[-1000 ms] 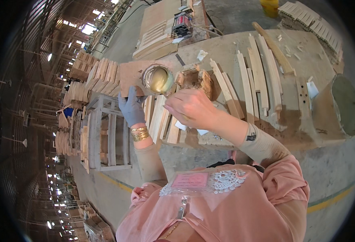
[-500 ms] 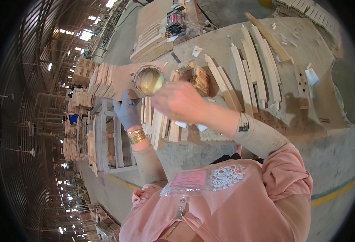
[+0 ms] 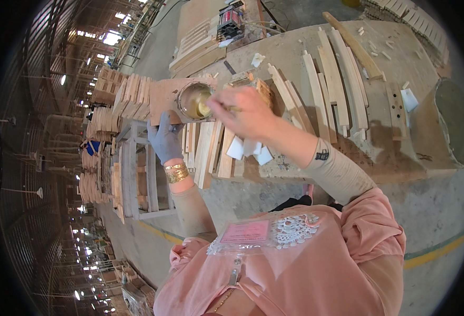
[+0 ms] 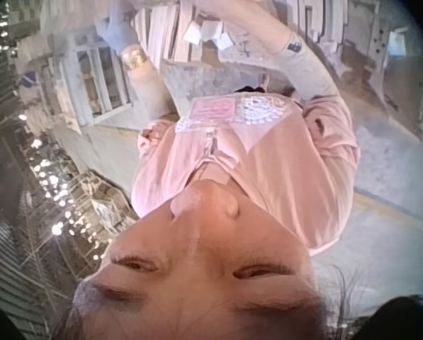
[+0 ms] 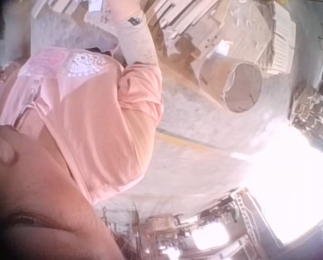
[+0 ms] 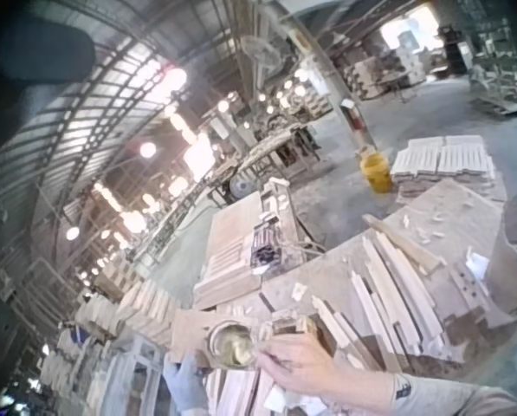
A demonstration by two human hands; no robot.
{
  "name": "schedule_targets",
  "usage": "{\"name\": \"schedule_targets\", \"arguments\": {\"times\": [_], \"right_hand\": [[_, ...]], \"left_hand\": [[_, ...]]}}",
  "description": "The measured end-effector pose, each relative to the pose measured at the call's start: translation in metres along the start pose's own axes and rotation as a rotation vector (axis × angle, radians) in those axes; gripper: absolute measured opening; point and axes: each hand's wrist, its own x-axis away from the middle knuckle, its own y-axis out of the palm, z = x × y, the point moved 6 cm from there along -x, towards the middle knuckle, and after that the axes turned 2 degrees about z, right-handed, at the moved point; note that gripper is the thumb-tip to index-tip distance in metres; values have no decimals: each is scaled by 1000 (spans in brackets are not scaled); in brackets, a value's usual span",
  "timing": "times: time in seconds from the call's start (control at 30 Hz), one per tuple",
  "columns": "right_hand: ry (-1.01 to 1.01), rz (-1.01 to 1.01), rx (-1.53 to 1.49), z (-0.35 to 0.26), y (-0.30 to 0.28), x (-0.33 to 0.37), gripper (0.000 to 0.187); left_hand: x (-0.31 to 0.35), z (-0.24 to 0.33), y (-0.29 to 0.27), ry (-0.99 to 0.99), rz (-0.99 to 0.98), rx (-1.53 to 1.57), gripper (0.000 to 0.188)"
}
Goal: The person wipes a stack of curved wooden slats with a white cloth, then moves to a workbench and applies a yellowish liquid to small wooden pieces using a brush. The person handles the pieces one at a time, dipping the brush into a container and coating the surfaces.
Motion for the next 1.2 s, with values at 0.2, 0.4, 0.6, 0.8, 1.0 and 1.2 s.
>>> {"name": "schedule_targets", "arguments": {"times": [0.2,0.4,0.6,0.8,1.0,1.2], "right_hand": [[-106,-121,74,-4,14,6,13],[-153,-279,42,-12,24,16,6],[-227,-405,284,-11,25,23,6],[-277,-266,267,-9,25,21,15],[-263,-246,250,-6,22,16,7],[-235,-217,318,-3,18,13,7]], "left_hand": [[-1,-8,-12,-52,15,-14,32],[0,-11,-20,-63,8,9,32],[0,-14,-26,-75,11,2,31],[-3,-17,-29,-84,4,5,29],[-4,-17,-25,-94,-10,4,28],[-7,-20,-26,-123,-58,-58,31]]}}
